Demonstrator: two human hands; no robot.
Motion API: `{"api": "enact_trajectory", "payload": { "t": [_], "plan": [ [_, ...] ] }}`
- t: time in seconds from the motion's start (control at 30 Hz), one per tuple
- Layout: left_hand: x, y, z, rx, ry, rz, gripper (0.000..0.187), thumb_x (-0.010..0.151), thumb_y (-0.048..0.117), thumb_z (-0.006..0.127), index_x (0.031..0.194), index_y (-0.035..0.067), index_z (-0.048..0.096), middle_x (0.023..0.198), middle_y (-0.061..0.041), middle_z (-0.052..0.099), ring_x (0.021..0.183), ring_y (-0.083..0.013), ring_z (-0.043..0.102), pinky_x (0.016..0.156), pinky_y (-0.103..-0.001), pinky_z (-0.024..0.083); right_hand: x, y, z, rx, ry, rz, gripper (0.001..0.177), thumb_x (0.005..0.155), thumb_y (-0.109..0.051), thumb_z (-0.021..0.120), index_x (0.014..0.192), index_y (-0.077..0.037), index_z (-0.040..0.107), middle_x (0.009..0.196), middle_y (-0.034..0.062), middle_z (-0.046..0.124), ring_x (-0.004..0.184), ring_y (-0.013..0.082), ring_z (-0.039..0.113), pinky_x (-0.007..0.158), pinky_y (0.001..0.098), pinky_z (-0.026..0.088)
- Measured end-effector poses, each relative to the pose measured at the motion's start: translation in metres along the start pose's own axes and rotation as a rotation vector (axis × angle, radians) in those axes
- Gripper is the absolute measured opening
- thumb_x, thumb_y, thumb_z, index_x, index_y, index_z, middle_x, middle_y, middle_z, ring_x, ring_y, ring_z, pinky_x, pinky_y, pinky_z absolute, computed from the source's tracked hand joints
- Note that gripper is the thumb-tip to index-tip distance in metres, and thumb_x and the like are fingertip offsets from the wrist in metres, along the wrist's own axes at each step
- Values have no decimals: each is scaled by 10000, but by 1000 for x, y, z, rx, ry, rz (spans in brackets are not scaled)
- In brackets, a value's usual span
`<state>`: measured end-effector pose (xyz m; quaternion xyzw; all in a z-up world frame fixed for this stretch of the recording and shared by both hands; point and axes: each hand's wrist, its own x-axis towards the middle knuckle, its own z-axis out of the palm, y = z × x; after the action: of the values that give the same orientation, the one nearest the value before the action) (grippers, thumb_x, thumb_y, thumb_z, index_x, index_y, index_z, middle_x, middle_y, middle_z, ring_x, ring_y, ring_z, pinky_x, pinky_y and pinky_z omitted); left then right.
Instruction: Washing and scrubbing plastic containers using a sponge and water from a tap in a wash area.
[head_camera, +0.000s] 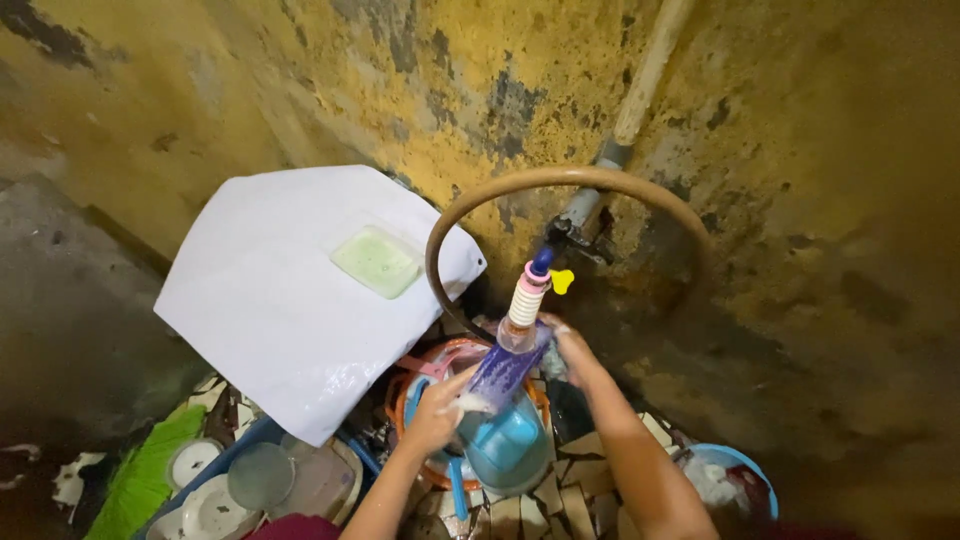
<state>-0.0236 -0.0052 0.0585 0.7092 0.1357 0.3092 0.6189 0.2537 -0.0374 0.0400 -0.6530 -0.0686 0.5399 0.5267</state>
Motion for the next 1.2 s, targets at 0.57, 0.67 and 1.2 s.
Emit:
{"api": "enact_trajectory", "payload": {
  "t": [0.57,0.67,1.2],
  "plan": [
    [-11,-71,21,-217,378,-697,719,694,-118,660,1397,14,585,1142,-222,665,945,-308,672,840,-405,543,-104,49,76,-1463,251,-690,512,953,-326,600,1449,-381,485,1285,123,643,1026,370,714,843,509,617],
    [-4,-86,16,-319,352,-703,762,662,-131,675,1393,74,621,1117,-196,688,899,-298,691,805,-390,559,-92,28,73,-1405,204,-515,511,904,-296,627,1407,-334,546,1195,189,663,1046,410,713,875,534,599],
    [-11,-105,27,-133,403,-254,701,716,-308,565,1357,-26,605,1269,-166,673,1088,-254,631,853,-392,623,-81,45,106,-1439,274,-975,150,827,-200,627,955,-131,589,937,120,668,876,349,724,872,466,535]
  ]
}}
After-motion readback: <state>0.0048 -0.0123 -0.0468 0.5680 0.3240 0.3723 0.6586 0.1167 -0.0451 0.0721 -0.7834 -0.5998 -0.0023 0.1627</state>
